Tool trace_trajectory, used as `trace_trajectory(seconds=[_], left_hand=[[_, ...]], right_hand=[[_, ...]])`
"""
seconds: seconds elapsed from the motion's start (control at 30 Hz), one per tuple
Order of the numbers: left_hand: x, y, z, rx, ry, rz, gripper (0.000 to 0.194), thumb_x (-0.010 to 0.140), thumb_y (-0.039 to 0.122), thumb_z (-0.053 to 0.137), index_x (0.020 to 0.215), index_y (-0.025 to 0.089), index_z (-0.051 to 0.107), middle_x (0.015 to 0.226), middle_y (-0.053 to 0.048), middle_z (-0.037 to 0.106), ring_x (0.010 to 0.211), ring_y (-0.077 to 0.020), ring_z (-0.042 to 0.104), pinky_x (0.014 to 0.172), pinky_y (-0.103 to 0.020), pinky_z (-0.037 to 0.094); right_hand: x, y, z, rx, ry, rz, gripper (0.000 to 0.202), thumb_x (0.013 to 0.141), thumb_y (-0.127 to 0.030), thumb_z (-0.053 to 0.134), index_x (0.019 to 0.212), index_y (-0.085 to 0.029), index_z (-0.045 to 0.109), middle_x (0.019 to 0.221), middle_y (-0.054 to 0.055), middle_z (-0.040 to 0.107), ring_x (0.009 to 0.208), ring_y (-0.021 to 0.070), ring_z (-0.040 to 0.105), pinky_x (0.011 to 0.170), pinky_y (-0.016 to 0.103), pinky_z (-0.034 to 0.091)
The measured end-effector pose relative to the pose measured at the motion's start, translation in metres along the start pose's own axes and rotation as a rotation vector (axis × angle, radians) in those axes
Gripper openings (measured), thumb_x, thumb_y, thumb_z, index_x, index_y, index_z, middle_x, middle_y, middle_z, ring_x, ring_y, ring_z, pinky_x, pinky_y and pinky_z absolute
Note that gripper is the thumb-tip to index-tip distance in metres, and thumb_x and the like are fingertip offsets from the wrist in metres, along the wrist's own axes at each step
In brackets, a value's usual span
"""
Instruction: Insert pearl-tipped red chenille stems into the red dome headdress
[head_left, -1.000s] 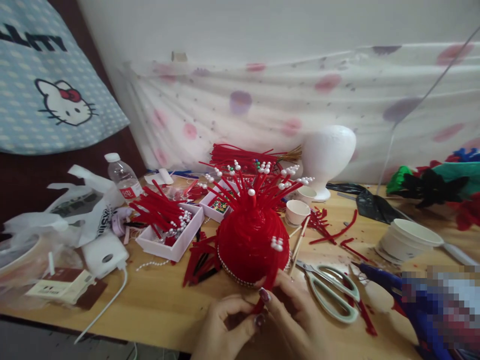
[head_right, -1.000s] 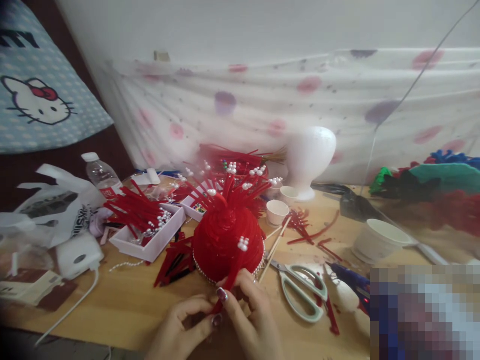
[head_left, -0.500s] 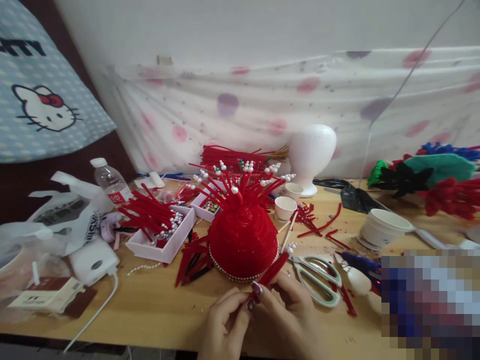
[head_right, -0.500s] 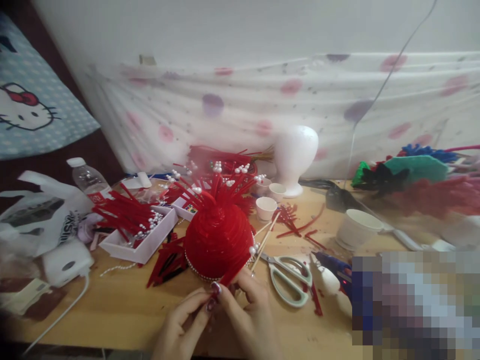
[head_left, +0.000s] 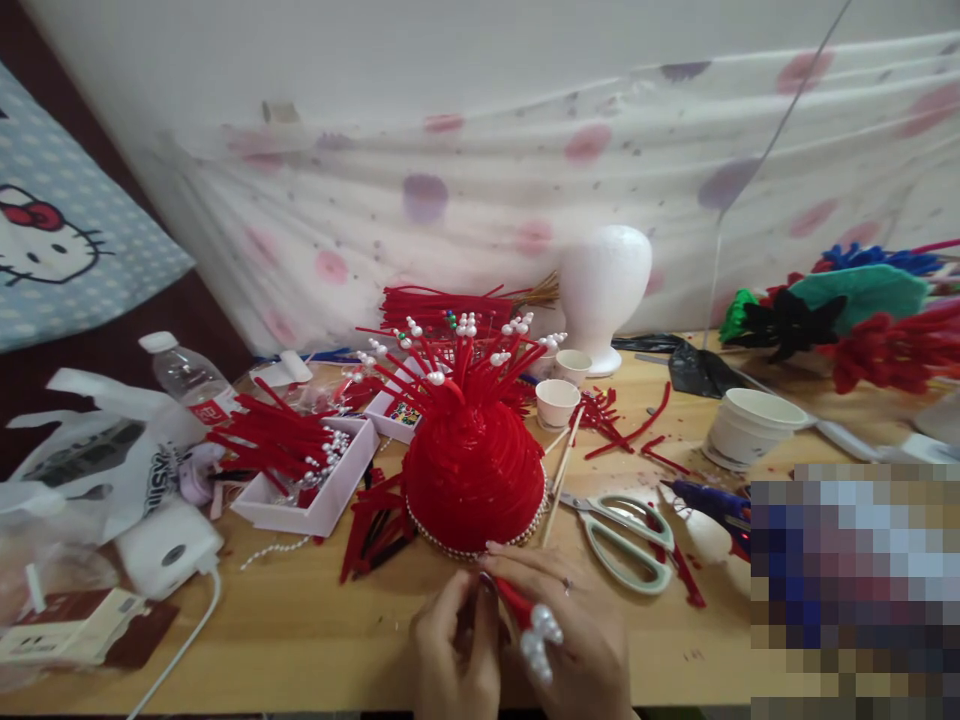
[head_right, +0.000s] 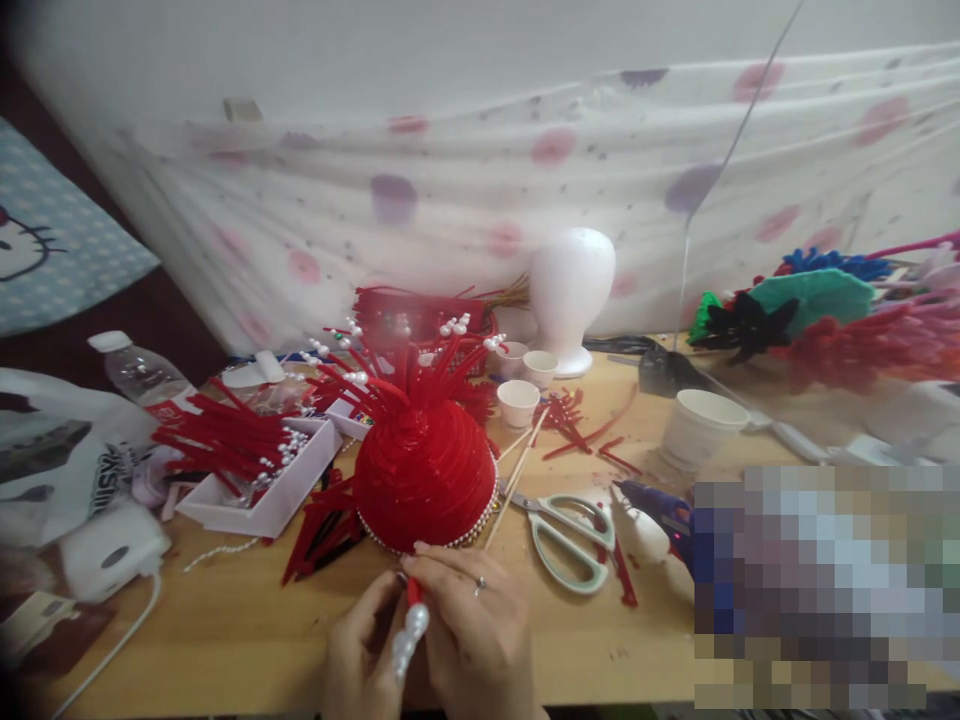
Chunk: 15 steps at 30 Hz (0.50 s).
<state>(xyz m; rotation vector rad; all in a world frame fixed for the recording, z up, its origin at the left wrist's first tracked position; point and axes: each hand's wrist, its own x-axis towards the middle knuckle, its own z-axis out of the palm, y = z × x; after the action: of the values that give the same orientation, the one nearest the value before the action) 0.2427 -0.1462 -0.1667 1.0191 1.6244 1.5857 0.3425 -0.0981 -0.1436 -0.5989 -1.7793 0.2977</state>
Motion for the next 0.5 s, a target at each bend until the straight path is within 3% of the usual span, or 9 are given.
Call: trace_trajectory(seconds=[0.13,0.27,0.37,0.5], left_hand=[[-0.003,-0.005,0.006,-0.061,-0.009,-0.056,0.044,0.079,0.06,0.058,0.077,0.018,0.07,0.063,-0.004,0.067,0.053,-0.0163,0.057,0.053,-0.023,0.047],[0.0,-0.011,0.005,-0.045,0.0,-0.062,0.046,0.078,0.062,0.058,0.081,0.018,0.072,0.078,-0.008,0.074,0.07,-0.0209,0.066,0.065,-0.025,0.052],[0.002,-0.017,0.002,0.001,0.019,-0.056,0.048,0.08,0.061,0.056,0.088,0.017,0.073,0.09,-0.011,0.075,0.085,-0.0252,0.069,0.077,-0.029,0.054],[-0.002,-0.031,0.0,0.093,0.111,-0.089,0.051,0.079,0.062,0.056,0.089,0.015,0.072,0.093,-0.015,0.075,0.093,-0.0309,0.069,0.077,-0.034,0.055]], right_hand=[[0.002,-0.001,-0.001,0.012,0.012,0.056,0.022,0.084,-0.007,0.06,0.098,-0.021,0.069,0.087,0.001,0.077,0.079,0.0126,0.073,0.076,0.019,0.056],[0.005,0.0,0.0,0.033,-0.022,0.153,0.012,0.087,-0.015,0.06,0.088,-0.021,0.07,0.072,-0.002,0.073,0.063,0.0102,0.07,0.06,0.016,0.053],[0.001,0.003,0.002,-0.021,-0.033,0.161,0.011,0.088,-0.018,0.061,0.09,-0.021,0.071,0.075,-0.002,0.075,0.065,0.0111,0.071,0.062,0.017,0.054],[-0.007,0.006,0.006,-0.061,-0.062,0.137,0.016,0.088,-0.013,0.058,0.094,-0.021,0.069,0.078,0.0,0.075,0.068,0.0127,0.071,0.064,0.02,0.056]])
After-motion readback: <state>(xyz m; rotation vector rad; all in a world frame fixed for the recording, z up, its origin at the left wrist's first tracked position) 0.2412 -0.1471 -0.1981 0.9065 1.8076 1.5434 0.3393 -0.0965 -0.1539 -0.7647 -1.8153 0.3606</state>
